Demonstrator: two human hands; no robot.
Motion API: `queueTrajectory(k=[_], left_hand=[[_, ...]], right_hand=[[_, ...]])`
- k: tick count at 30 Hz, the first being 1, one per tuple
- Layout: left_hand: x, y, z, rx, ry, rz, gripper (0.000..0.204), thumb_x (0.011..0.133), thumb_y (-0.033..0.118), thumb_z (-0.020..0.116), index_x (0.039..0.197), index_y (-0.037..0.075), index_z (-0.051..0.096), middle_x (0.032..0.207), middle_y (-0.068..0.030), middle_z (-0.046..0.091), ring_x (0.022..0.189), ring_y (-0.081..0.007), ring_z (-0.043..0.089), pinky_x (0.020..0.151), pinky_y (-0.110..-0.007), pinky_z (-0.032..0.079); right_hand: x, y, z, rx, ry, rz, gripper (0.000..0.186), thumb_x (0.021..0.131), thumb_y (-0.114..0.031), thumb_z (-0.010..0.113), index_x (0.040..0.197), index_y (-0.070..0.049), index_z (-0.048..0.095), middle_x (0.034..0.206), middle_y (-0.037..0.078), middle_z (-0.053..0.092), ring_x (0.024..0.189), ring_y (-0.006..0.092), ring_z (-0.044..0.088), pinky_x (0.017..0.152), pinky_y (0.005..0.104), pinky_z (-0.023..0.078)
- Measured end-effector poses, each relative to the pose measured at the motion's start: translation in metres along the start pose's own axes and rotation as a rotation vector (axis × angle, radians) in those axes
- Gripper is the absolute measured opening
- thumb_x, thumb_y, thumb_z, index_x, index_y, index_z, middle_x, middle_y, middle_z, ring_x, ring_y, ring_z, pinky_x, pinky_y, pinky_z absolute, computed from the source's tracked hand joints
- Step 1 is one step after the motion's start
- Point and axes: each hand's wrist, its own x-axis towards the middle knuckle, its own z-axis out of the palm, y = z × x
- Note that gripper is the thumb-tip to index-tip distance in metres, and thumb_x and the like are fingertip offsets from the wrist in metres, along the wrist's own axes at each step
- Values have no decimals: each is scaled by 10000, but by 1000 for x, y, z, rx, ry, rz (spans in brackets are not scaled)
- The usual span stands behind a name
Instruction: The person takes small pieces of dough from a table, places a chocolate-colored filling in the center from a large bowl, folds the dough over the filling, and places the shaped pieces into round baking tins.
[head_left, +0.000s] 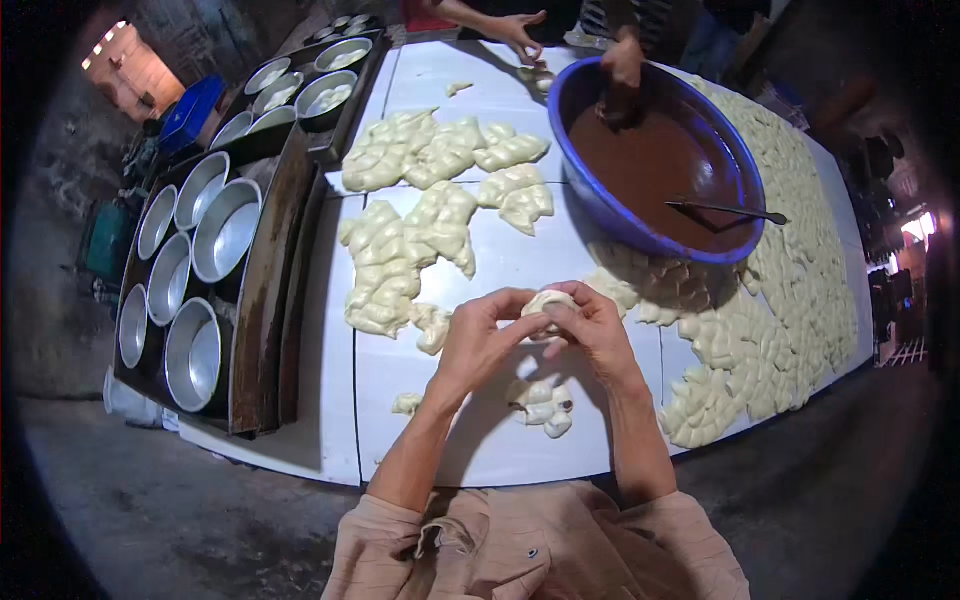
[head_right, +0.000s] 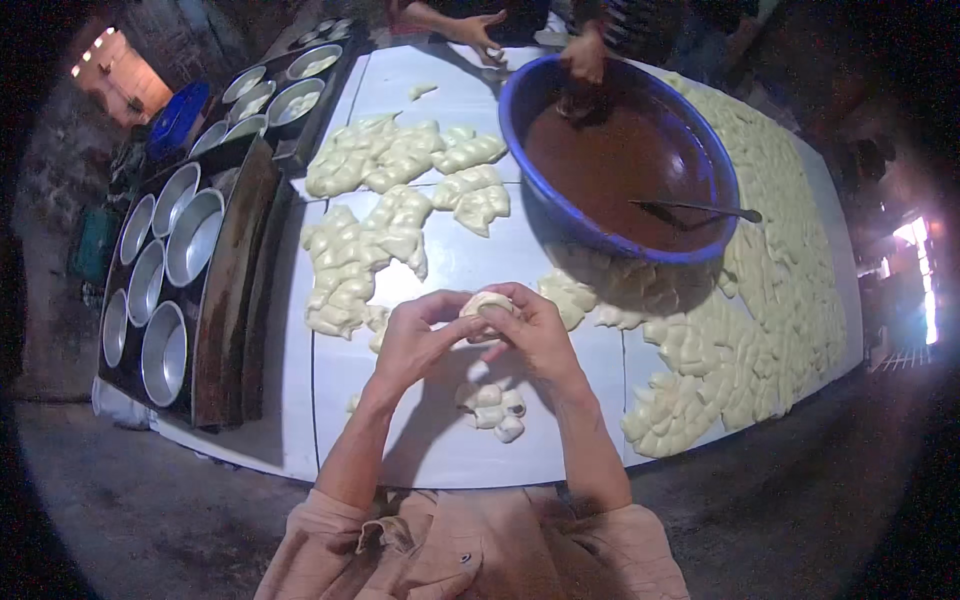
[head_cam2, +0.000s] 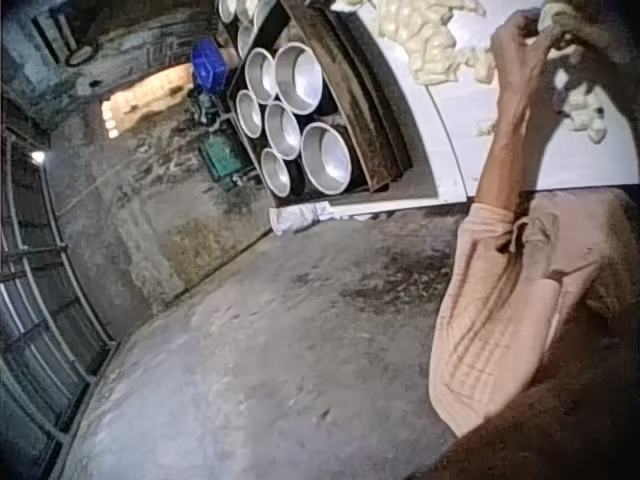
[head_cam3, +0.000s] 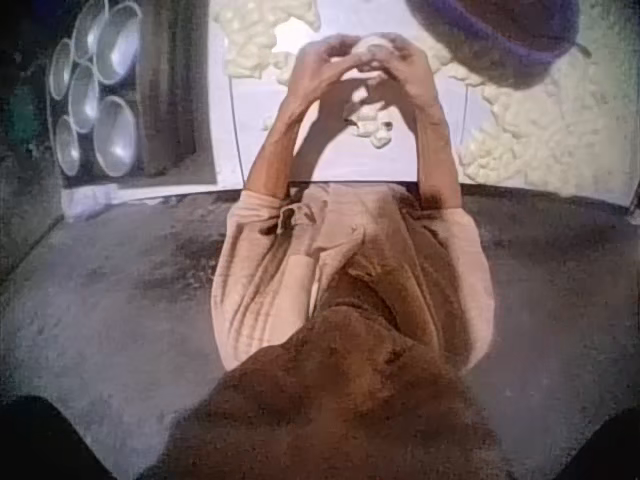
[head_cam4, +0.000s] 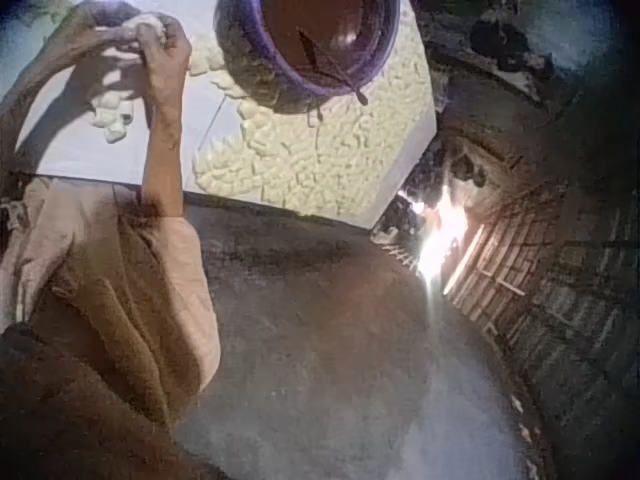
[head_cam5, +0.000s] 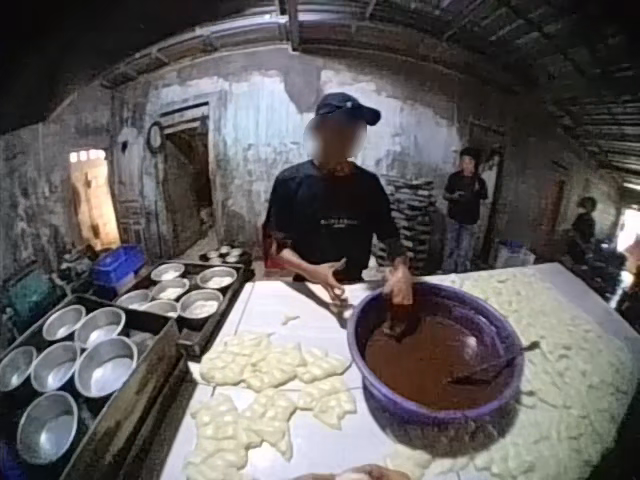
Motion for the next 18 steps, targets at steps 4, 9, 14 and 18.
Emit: queueTrajectory(k=[4, 9, 14, 18], left_hand=[[2, -15, 24, -26, -40, -78, 422, 903, 189, 731, 1255, -20, 628, 1011, -85, 726, 910, -127, 672, 779, -251, 526], [6, -1, 71, -135, 134, 107, 788, 939, 227, 675, 1545, 8, 222, 1389, -251, 515, 1258, -265, 535, 1009, -347, 444], [37, 8, 116, -180, 198, 766, 920, 902, 548, 633, 1503, -56, 288, 1447, -257, 472, 1335, -346, 486, 1086, -414, 398], [43, 19, 159, -415, 206, 665, 957, 826, 488, 746, 1493, -37, 305, 1305, -233, 602, 1185, -280, 609, 1005, -344, 477]], right_hand=[[-4, 6, -16, -440, 310, -106, 184, 878, -124, 709, 1021, -8, 714, 1033, 56, 682, 864, 135, 663, 739, 259, 546], [-14, 8, -42, -433, 383, -391, 252, 844, -108, 747, 1076, -23, 696, 1191, 102, 632, 994, 155, 633, 866, 298, 518], [-35, -14, -36, 166, 87, -421, 344, 881, -42, 708, 1187, 11, 561, 1072, 69, 658, 927, 112, 652, 847, 261, 530], [-40, -37, -44, 562, 34, -368, 215, 930, -94, 669, 1116, -29, 580, 987, 21, 630, 878, 91, 630, 757, 234, 527]])
